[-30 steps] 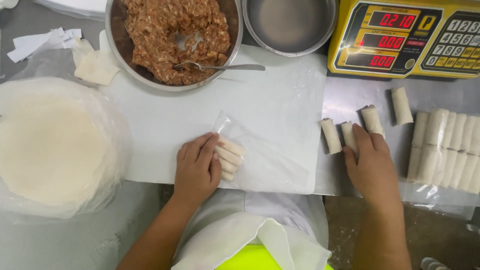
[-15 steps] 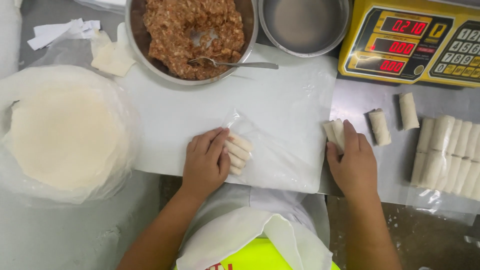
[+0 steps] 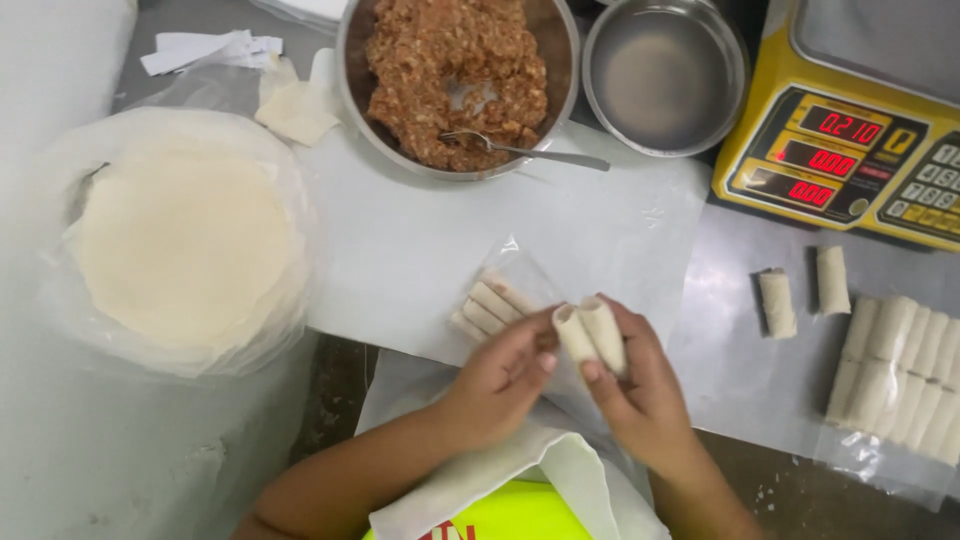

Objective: Preparing spring rolls by rolling dough with filling and then packaging them into plastic bags.

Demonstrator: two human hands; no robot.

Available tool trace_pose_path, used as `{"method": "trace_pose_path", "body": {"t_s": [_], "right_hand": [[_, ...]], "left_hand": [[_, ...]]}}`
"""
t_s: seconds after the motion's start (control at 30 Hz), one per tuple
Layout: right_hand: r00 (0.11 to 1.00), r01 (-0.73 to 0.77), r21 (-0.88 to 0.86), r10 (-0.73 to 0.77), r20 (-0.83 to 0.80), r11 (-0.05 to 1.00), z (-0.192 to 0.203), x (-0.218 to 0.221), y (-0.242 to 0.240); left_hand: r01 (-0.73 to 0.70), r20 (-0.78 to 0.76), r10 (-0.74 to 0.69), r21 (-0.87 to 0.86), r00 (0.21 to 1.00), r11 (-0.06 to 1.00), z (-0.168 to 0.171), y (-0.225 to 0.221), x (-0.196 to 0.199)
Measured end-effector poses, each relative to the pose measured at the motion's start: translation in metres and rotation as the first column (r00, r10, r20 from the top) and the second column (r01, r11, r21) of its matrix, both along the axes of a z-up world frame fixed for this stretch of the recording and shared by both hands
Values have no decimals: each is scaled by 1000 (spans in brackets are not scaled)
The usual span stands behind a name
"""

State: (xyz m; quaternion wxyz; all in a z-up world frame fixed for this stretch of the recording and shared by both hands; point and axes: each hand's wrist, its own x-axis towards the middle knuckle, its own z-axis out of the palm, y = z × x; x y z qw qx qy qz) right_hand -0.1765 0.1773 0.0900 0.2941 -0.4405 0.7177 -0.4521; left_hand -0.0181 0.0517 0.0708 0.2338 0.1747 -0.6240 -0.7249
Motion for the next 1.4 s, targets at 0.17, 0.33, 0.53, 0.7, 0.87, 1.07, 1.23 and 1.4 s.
{"method": "trace_pose_path", "body": {"t_s": [0.17, 0.33, 0.53, 0.7, 0.87, 1.07, 1.23, 1.4], "right_hand": [[986, -145, -9, 143, -83, 989, -3, 12, 1], [970, -11, -38, 2, -243, 999, -7, 15, 13], [930, -6, -93, -29, -367, 996, -14, 22, 23], [887, -52, -153, -25, -462, 987, -17, 22, 25], [891, 8, -165, -82, -447, 986, -23, 23, 31], [881, 88, -182, -161, -445, 979, -30, 23, 41], [882, -18, -164, -61, -466, 986, -24, 22, 32], [815, -116, -92, 41, -578, 989, -29, 23, 28]], "left_hand": [[13, -6, -11, 473, 1000, 881, -7, 12, 0], [-37, 21, 30, 558, 999, 829, -8, 16, 0], [-59, 23, 56, 614, 998, 787, -7, 20, -3], [-72, 41, 59, 601, 997, 796, -4, 22, -3], [-56, -12, 80, 623, 997, 781, -7, 24, -5], [-60, -4, 80, 627, 997, 777, -6, 26, -7], [-58, 14, 63, 610, 998, 790, 0, 24, -8], [-105, 92, 62, 598, 994, 795, -1, 25, -6]]}}
